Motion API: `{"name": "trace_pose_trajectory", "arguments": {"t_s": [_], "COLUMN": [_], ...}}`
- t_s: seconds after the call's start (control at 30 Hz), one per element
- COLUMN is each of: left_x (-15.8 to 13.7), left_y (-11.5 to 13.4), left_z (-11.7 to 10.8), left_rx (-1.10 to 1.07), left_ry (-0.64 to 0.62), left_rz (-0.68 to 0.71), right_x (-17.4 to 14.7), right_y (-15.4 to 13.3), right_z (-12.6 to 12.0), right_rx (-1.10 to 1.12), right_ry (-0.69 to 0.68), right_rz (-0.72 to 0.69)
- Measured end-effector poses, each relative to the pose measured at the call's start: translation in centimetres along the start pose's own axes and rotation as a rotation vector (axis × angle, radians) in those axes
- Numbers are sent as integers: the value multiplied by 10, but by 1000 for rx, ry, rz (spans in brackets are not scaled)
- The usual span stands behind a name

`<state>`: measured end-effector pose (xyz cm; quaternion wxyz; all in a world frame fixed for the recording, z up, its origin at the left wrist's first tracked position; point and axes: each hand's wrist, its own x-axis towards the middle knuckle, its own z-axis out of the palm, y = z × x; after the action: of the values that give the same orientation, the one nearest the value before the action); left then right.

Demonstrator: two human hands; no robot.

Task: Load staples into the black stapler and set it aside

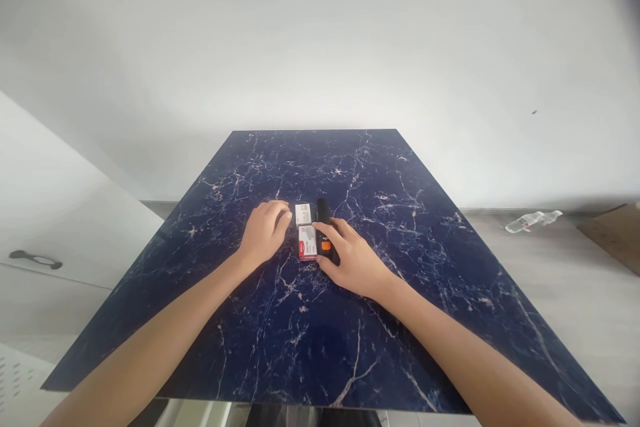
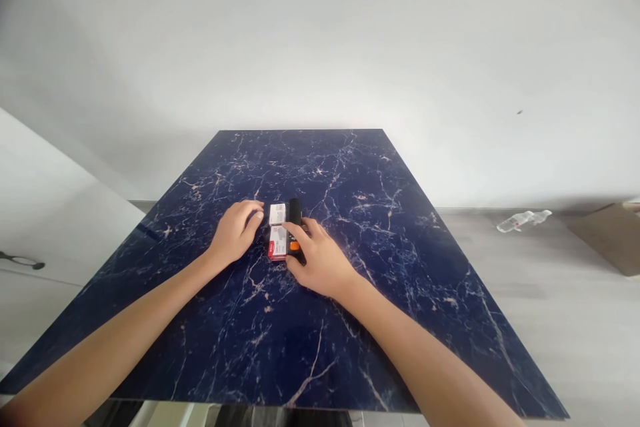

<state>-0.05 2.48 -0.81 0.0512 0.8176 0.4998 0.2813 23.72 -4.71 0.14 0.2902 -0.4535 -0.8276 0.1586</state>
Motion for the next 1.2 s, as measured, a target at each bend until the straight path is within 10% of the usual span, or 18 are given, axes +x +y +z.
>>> {"name": "trace_pose_trajectory", "arguments": {"t_s": [0.23, 0.6, 0.83, 1.07, 1.2], "left_x": [-3, -8, -6, -5, -5], "left_y": [-1, -7, -6, -16, -12], "left_z": [-6, -10, -14, -20, -21], "left_rx": [-115, -105, -80, 30, 19], "left_ry": [-275, -440, -286, 123, -46], "left_rz": [232, 202, 249, 58, 233], "right_x": [-1, 0, 1, 0, -1], "right_y": [2, 5, 5, 6, 6], "right_z": [1, -1, 0, 0, 1], "right_rx": [-22, 116, 88, 52, 51], "right_ry": [-3, 23, 35, 10, 26], "right_rz": [7, 53, 38, 51, 27]}}
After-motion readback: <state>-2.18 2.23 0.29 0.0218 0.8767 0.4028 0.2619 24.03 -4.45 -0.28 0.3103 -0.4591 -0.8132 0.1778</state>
